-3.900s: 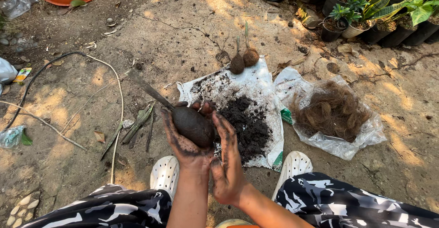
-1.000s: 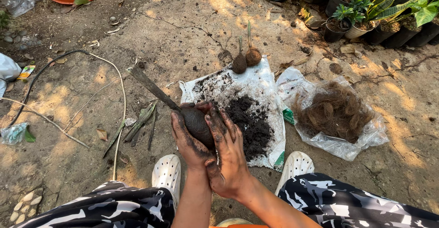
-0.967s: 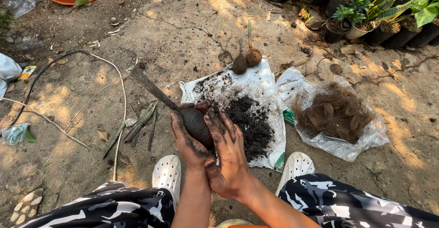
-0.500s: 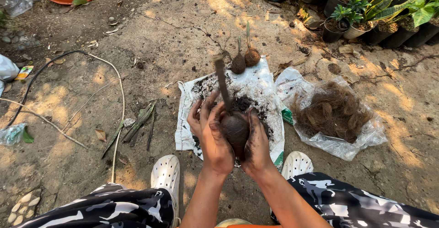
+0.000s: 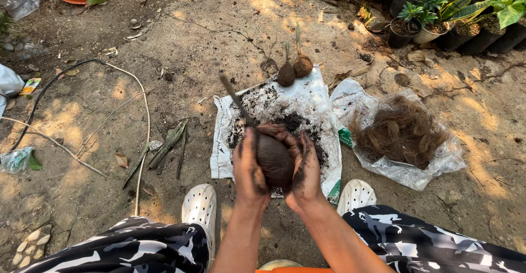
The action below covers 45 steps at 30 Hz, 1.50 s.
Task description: The person holds a coconut with a sprout and repeatedly packs dark soil around it by hand, shaping and compacting the soil into a ball. The person occasionally picks up more soil from a white sack on the ground and continues to wrap the coconut.
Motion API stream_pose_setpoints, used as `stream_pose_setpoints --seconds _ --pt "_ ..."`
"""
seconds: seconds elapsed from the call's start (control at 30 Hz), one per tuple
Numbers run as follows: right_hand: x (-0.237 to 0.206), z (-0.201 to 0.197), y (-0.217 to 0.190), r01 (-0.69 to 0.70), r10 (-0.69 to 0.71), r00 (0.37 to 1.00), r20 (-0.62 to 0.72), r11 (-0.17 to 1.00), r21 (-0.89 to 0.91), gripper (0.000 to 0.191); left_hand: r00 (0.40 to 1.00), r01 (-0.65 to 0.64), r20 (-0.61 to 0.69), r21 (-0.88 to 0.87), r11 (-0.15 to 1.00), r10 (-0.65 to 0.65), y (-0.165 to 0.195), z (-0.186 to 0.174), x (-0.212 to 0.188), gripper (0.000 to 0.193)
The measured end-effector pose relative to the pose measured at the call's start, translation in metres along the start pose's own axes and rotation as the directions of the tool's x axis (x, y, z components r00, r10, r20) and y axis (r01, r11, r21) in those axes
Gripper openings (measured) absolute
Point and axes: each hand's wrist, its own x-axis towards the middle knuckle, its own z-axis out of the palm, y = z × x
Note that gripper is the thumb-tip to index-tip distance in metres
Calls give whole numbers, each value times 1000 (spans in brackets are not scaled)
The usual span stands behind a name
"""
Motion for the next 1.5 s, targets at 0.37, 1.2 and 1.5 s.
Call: stream_pose_setpoints --seconds 0.37,1.2,1.5 --pt "12 -19 5 -43 44 997 -60 999 8 48 926 -324 244 905 277 288 -1 -11 8 49" --pt "19 -26 13 149 -78 980 181 896 -418 48 906 -163 42 952 258 420 6 -2 6 67" --pt "13 -9 -12 -73 67 990 126 996 41 56 924 -374 133 503 779 358 -17 0 0 82"
